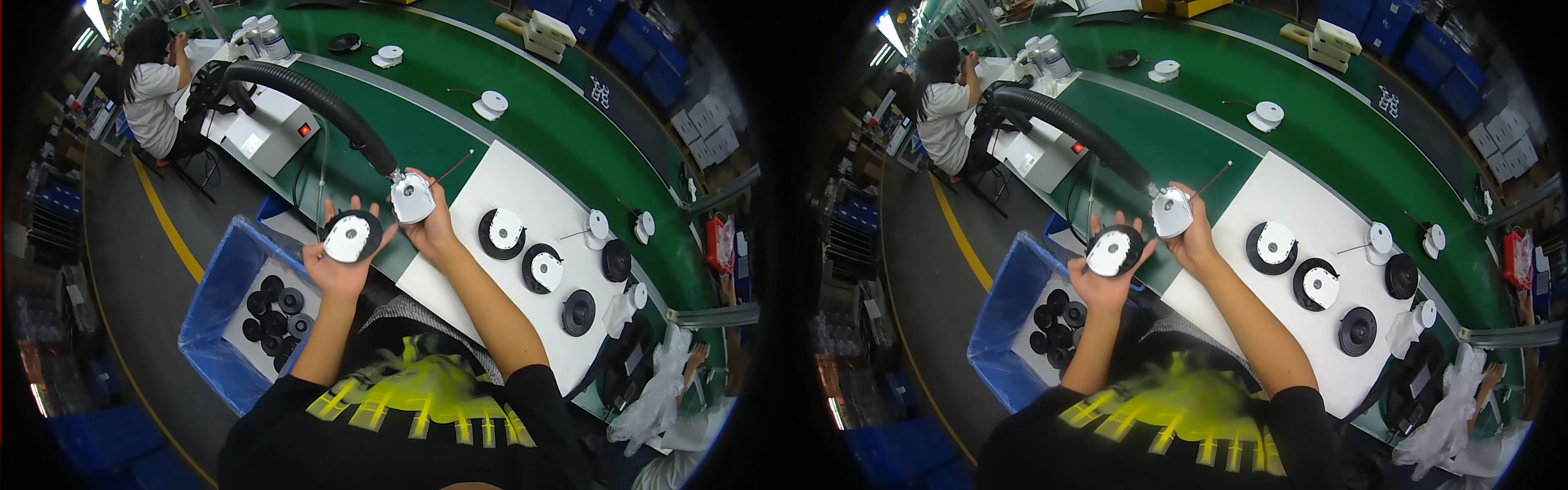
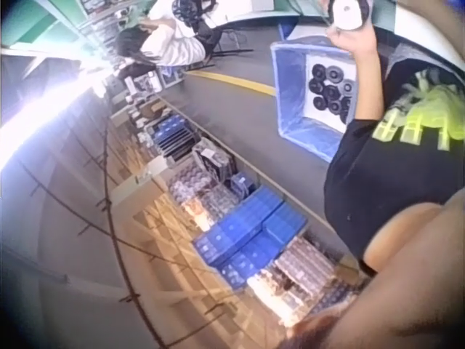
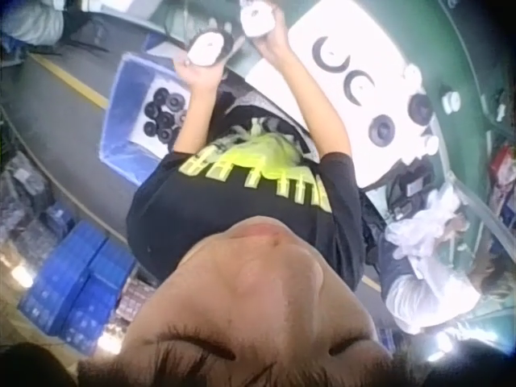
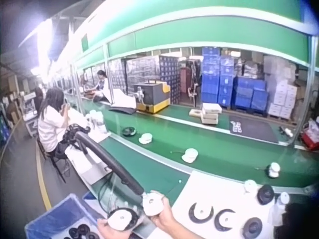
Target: The person assembles lighting components by hand, organizing internal components, wires, and black plastic covers onto a circular base on an assembly line.
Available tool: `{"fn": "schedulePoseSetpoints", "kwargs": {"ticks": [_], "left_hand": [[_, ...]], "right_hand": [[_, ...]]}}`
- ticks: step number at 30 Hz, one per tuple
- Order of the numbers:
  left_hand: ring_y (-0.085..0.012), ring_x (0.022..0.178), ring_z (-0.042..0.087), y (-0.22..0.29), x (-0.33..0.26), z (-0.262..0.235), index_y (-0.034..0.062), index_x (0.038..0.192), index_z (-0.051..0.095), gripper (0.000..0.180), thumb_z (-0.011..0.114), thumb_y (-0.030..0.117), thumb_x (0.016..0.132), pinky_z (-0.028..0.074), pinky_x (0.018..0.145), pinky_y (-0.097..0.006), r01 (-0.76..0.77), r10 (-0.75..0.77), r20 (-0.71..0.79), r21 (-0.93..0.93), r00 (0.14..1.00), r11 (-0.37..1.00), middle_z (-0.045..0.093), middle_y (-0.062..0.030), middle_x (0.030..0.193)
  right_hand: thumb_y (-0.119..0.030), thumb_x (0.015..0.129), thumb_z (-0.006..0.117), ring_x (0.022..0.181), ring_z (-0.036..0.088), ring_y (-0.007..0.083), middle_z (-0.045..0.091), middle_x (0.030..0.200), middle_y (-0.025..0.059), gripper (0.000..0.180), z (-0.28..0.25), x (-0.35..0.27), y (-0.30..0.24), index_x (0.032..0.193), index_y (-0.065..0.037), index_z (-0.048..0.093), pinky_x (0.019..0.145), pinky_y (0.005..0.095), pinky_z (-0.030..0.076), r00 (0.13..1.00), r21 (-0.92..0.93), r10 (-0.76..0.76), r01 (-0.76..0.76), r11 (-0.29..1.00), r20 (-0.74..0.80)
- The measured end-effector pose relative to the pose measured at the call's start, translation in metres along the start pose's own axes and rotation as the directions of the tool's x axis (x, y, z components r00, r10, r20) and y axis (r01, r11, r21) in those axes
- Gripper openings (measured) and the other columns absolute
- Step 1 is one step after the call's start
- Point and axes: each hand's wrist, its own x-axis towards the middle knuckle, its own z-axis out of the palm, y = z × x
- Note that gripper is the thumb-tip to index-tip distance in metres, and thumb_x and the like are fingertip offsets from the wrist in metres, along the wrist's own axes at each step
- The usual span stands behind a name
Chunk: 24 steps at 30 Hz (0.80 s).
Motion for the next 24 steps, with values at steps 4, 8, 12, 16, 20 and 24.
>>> {"fn": "schedulePoseSetpoints", "kwargs": {"ticks": [4,8,12,16,20,24], "left_hand": [[-0.0395,0.147,0.017,0.028,-0.017,-0.01,0.0213,0.142,0.047,0.07,0.058,0.034,0.073,0.017,0.112,-0.069,0.185,-0.18,0.099,-0.037,0.979,0.982,0.035,-0.016,0.152],[-0.0393,0.146,0.022,0.045,-0.013,-0.018,0.0247,0.145,0.044,0.066,0.05,0.038,0.08,0.025,0.108,-0.068,0.149,-0.165,-0.028,-0.309,0.986,0.939,0.034,-0.0167,0.153],[-0.043,0.143,0.025,0.041,-0.004,-0.004,0.0232,0.144,0.045,0.064,0.047,0.04,0.082,0.034,0.104,-0.061,0.197,-0.197,-0.014,0.088,0.98,0.976,0.033,-0.0219,0.152],[-0.0431,0.138,0.032,0.031,0.016,-0.009,0.0251,0.143,0.046,0.06,0.047,0.045,0.087,0.038,0.099,-0.06,0.339,-0.339,0.031,-0.017,0.94,0.941,0.035,-0.0204,0.151],[-0.0411,0.136,0.037,0.011,0.046,0.004,0.0194,0.14,0.047,0.055,0.04,0.05,0.095,0.038,0.102,-0.057,0.281,-0.268,-0.113,0.115,0.957,0.953,0.043,-0.0233,0.144],[-0.0453,0.134,0.038,-0.007,0.084,0.005,0.0185,0.141,0.046,0.055,0.039,0.049,0.095,0.036,0.106,-0.059,0.361,-0.354,-0.076,0.121,0.932,0.925,0.042,-0.0272,0.143]], "right_hand": [[-0.041,0.104,0.025,0.074,0.059,0.0213,0.062,0.099,0.014,0.043,-0.016,-0.004,0.013,0.128,-0.016,0.051,0.058,0.0293,0.046,0.989,0.051,0.008,-0.016,0.999,0.15],[-0.037,0.104,0.028,0.086,0.063,0.0188,0.063,0.101,0.0066,0.037,-0.016,-0.012,0.013,0.126,-0.018,0.052,0.063,0.0292,0.053,0.986,0.084,-0.029,0.015,0.996,0.165],[-0.037,0.104,0.028,0.084,0.063,0.0186,0.063,0.1,0.0048,0.037,-0.028,0.013,0.017,0.124,-0.019,0.053,0.062,0.0307,0.053,0.974,0.054,0.0,-0.012,0.998,0.227],[-0.038,0.104,0.029,0.081,0.064,0.0179,0.063,0.099,0.0037,0.037,-0.024,0.009,0.011,0.123,-0.018,0.053,0.061,0.0312,0.053,0.992,0.044,0.043,-0.049,0.998,0.12],[-0.039,0.104,0.03,0.081,0.065,0.0177,0.063,0.099,0.0041,0.038,-0.021,-0.02,-0.004,0.123,-0.016,0.053,0.061,0.0309,0.053,0.997,-0.003,0.044,-0.044,0.999,0.07],[-0.041,0.104,0.027,0.083,0.066,0.0179,0.064,0.101,0.0039,0.043,-0.028,-0.022,-0.016,0.123,-0.013,0.054,0.063,0.0305,0.055,0.994,-0.061,-0.062,0.067,0.996,0.091]]}}
